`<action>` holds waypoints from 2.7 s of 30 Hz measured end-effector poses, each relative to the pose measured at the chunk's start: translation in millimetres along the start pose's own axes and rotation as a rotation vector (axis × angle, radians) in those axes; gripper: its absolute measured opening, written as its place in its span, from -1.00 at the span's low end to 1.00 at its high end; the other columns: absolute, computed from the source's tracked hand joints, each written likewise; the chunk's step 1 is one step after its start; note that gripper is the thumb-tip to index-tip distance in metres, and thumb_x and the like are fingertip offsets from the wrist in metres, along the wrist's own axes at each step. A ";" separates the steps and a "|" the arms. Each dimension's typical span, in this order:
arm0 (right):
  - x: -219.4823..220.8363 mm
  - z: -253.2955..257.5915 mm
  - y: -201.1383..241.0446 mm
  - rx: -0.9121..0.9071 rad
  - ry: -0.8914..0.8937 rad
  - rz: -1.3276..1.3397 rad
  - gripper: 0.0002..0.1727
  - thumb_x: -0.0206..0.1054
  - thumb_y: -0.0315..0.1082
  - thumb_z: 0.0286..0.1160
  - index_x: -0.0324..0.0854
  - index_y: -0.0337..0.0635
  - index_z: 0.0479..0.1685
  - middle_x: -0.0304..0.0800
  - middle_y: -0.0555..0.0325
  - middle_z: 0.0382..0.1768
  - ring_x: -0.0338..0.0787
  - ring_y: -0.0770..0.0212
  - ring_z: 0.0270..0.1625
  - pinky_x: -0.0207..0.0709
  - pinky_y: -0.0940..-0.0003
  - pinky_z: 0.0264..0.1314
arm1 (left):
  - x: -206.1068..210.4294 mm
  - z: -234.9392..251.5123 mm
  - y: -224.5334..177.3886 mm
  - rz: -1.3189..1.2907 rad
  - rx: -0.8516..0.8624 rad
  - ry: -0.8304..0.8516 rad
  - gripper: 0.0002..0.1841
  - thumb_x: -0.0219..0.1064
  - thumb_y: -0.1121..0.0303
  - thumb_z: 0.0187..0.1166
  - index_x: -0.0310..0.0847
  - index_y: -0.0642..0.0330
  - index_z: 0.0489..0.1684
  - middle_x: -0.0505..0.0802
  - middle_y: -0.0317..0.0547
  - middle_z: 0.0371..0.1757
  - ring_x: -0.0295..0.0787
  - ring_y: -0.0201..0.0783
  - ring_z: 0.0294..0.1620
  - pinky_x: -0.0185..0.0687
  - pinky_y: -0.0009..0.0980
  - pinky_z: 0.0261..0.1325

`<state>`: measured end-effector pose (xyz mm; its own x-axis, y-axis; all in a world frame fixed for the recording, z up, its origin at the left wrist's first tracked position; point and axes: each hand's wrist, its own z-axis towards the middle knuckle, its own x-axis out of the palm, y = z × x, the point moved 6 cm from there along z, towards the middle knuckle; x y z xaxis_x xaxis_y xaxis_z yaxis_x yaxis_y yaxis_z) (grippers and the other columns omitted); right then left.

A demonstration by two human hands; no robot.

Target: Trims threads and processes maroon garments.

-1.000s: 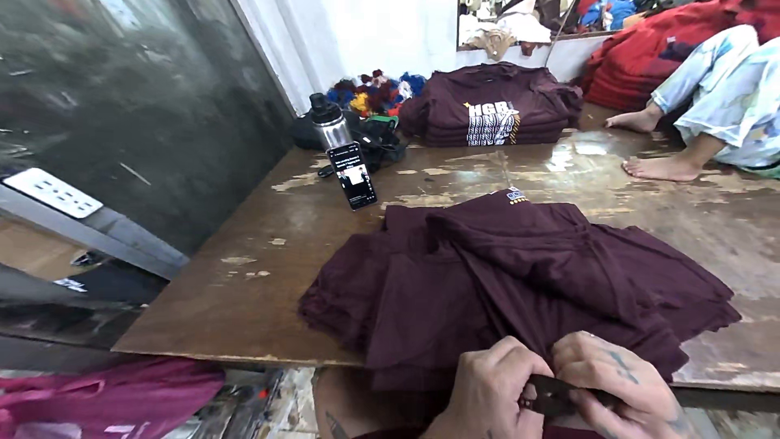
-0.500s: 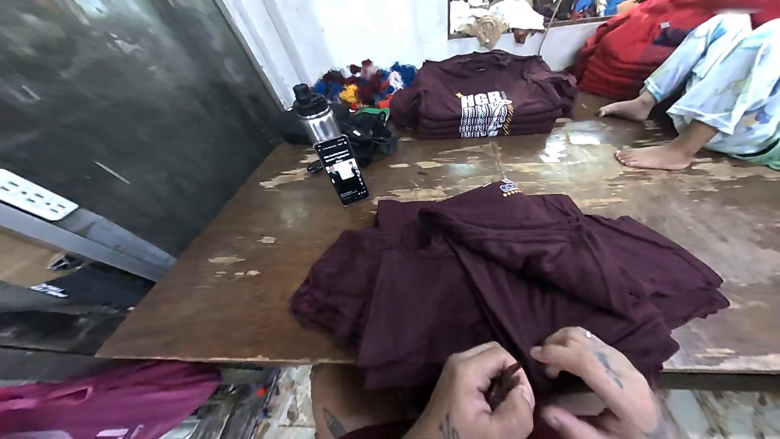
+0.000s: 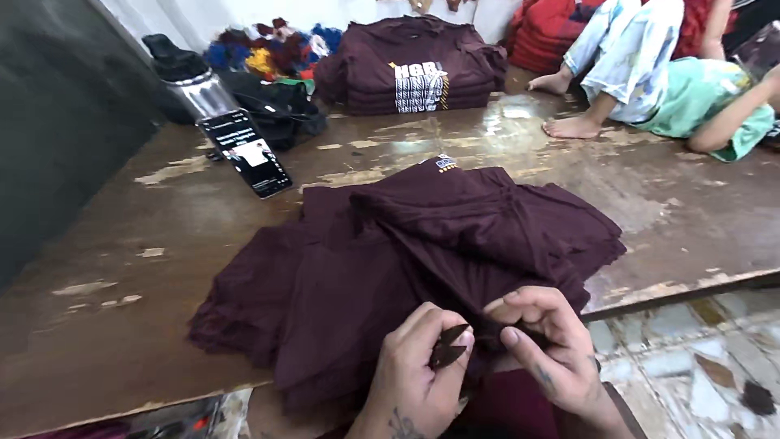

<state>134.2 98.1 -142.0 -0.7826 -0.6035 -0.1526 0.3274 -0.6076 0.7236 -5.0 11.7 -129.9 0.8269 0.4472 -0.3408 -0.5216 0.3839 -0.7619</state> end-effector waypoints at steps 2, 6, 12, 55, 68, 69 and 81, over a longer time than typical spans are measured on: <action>-1.1 -0.6 -1.8 0.012 -0.014 0.041 -0.67 0.21 -0.25 0.74 0.46 0.03 0.41 0.85 0.47 -0.02 0.80 0.65 0.04 0.66 0.73 0.12 | 1.2 2.5 -2.0 -0.002 0.010 0.004 -0.80 0.25 0.36 0.63 0.66 0.33 -0.29 0.72 -0.14 -0.34 0.60 -0.59 -0.31 0.48 -0.78 -0.23; 0.3 -0.5 -2.8 0.017 -0.015 0.074 -0.66 0.22 -0.26 0.73 0.46 0.04 0.41 0.85 0.46 -0.01 0.80 0.63 0.04 0.66 0.73 0.11 | 1.9 2.7 -3.6 0.013 0.019 -0.007 -0.80 0.25 0.37 0.62 0.66 0.34 -0.29 0.73 -0.11 -0.33 0.61 -0.57 -0.30 0.49 -0.77 -0.23; 8.0 -2.6 1.6 -0.050 0.046 -0.045 -0.65 0.20 -0.23 0.75 0.48 0.01 0.44 0.80 0.39 0.03 0.77 0.61 0.09 0.64 0.68 0.21 | 3.7 -0.8 -6.0 0.073 0.012 -0.041 -0.80 0.40 0.32 0.49 0.74 0.34 -0.31 0.77 -0.12 -0.36 0.58 -0.57 -0.44 0.48 -0.75 -0.41; 12.3 -17.7 -0.1 -0.058 0.199 -0.205 -0.79 0.29 -0.21 0.68 0.58 0.04 0.19 0.77 0.37 -0.07 0.76 0.58 0.05 0.66 0.69 0.14 | -0.6 -25.4 8.1 0.073 0.046 0.101 -0.89 0.45 0.42 0.30 0.69 0.24 -0.53 0.68 -0.20 -0.56 0.55 -0.51 -0.56 0.42 -0.68 -0.53; 21.1 -20.4 11.5 -0.214 0.140 -0.436 -0.79 0.18 -0.21 0.79 0.59 -0.10 -0.18 0.79 0.25 -0.18 0.79 0.49 0.19 0.59 0.58 0.42 | -1.1 -27.7 -5.0 -0.008 0.239 0.100 -0.88 0.42 0.44 0.47 0.70 0.27 -0.45 0.68 -0.14 -0.57 0.58 -0.43 -0.55 0.48 -0.65 -0.46; 21.0 -24.4 11.9 -0.217 0.106 -0.435 -0.79 0.13 -0.21 0.83 0.53 -0.11 -0.14 0.78 0.24 -0.14 0.78 0.51 0.23 0.57 0.55 0.47 | -3.8 -26.9 -4.7 0.009 0.215 0.164 -0.89 0.42 0.41 0.50 0.72 0.26 -0.37 0.73 -0.13 -0.52 0.62 -0.41 -0.53 0.53 -0.62 -0.45; 8.2 -49.9 2.7 -0.199 -0.089 -0.216 -0.82 0.12 -0.19 0.83 0.53 -0.02 -0.12 0.79 0.31 -0.14 0.86 0.34 0.18 0.73 0.29 0.42 | -6.6 -20.3 -2.4 0.435 0.246 0.225 -0.71 0.24 0.22 0.67 0.82 -0.01 0.17 0.82 -0.23 -0.29 0.75 -0.37 -0.33 0.61 -0.53 -0.35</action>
<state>155.1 65.7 -174.9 -0.8856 -0.4075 -0.2228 0.2391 -0.8114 0.5334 -4.9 -8.5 -136.9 0.5345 0.4337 -0.7254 -0.8368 0.3920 -0.3822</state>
